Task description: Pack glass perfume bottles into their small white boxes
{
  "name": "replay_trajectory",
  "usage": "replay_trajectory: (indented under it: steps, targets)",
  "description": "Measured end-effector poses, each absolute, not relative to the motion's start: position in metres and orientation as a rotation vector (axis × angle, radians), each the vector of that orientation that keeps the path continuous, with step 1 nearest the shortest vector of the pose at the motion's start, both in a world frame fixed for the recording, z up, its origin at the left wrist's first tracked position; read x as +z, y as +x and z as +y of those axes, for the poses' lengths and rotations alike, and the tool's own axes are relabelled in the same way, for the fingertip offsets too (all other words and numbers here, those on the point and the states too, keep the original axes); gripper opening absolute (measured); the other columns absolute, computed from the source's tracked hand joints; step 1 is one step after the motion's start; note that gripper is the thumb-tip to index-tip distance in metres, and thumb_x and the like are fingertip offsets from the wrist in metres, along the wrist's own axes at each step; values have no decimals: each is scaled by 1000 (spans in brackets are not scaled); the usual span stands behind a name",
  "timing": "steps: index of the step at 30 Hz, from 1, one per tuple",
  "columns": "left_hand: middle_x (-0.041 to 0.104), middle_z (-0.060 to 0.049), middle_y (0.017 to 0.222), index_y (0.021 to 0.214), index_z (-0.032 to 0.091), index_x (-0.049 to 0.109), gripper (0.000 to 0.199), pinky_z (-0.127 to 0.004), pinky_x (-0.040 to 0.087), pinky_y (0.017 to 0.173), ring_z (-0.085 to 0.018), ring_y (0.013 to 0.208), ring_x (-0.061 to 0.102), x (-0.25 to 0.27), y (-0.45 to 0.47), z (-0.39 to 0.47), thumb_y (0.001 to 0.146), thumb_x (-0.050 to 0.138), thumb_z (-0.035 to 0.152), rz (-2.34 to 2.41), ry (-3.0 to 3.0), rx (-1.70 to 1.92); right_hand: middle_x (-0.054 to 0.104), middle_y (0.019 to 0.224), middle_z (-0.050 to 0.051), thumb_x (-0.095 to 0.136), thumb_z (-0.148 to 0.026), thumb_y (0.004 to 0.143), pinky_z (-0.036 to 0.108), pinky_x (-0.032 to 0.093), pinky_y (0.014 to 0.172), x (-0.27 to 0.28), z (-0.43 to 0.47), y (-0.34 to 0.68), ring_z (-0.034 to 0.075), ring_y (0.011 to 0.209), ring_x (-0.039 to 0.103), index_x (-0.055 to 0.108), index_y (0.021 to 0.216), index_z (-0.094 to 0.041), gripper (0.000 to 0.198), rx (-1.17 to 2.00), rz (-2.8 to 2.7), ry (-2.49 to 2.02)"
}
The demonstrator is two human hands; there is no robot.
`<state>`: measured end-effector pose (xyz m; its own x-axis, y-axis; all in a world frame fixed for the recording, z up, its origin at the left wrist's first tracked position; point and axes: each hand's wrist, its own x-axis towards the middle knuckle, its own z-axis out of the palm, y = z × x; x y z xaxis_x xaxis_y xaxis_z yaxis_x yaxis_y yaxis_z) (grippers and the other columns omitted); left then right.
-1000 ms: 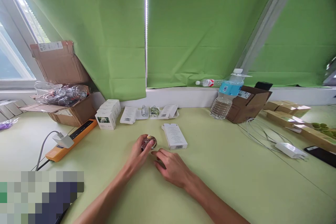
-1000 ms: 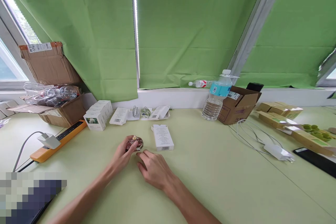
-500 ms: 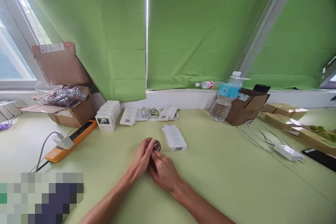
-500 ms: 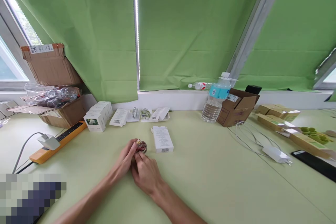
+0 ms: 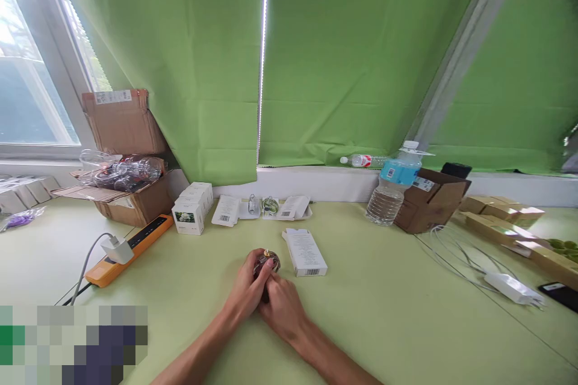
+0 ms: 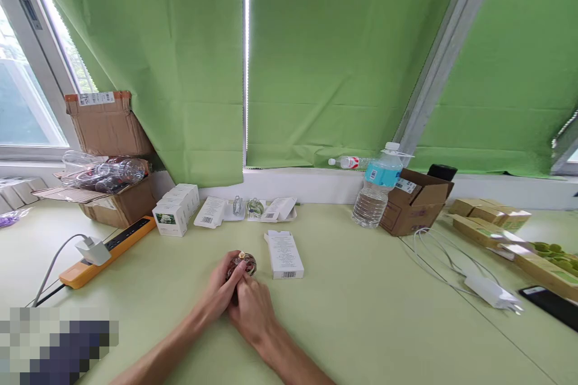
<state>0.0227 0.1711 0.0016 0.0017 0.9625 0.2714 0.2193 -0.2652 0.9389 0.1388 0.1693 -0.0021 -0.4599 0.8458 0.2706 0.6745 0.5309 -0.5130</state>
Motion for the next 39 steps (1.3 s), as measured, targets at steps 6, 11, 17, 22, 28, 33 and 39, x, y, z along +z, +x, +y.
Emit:
replay_trajectory:
  steps: [6,11,17,22,28,33,39]
  targets:
    - [72,-5,98,105,19,63,34,-32,50,83,-21,90,65,2,18,175,89,52,47,1234,1562,1336,70,108,8,54,-27,82,29,47,75,6,166,139,25,92,67,62,114,-17,34,493,-2249,-1221]
    - [73,-8,99,105,17,64,35,-32,52,82,-22,92,67,-2,12,181,89,54,46,1168,1519,1312,70,107,9,57,-27,80,29,46,74,8,167,143,24,91,66,58,115,-17,37,459,-2230,-1264]
    - [73,-9,100,106,16,65,35,-32,53,82,-23,93,68,-2,3,186,87,58,46,1218,1596,1298,68,96,5,56,-21,79,26,41,69,6,179,161,20,83,64,58,98,-20,19,414,-2191,-1313]
    - [74,-7,100,107,19,66,36,-32,53,83,-23,95,68,-2,-4,189,87,57,47,1318,1610,1306,62,78,1,55,-17,75,26,37,65,5,191,174,16,72,58,50,79,-21,7,365,-2126,-1372]
    - [66,-10,117,111,20,66,37,-34,53,86,-24,104,66,-3,-12,196,88,55,47,1430,1674,1367,58,74,-1,54,-13,71,25,35,62,4,200,179,16,70,54,45,74,-22,12,400,-2091,-1361]
    - [67,-9,112,111,20,65,36,-36,51,86,-23,99,66,-1,-15,196,89,54,46,1549,1742,1373,59,75,-1,53,-11,70,25,35,62,2,203,182,16,70,54,48,75,-21,12,413,-2095,-1339]
    - [64,-8,116,116,23,58,35,-36,49,89,-23,103,63,-1,-15,194,90,52,45,1637,1826,1370,61,77,0,52,-10,72,25,38,63,1,205,185,15,69,55,55,81,-20,13,463,-2092,-1302]
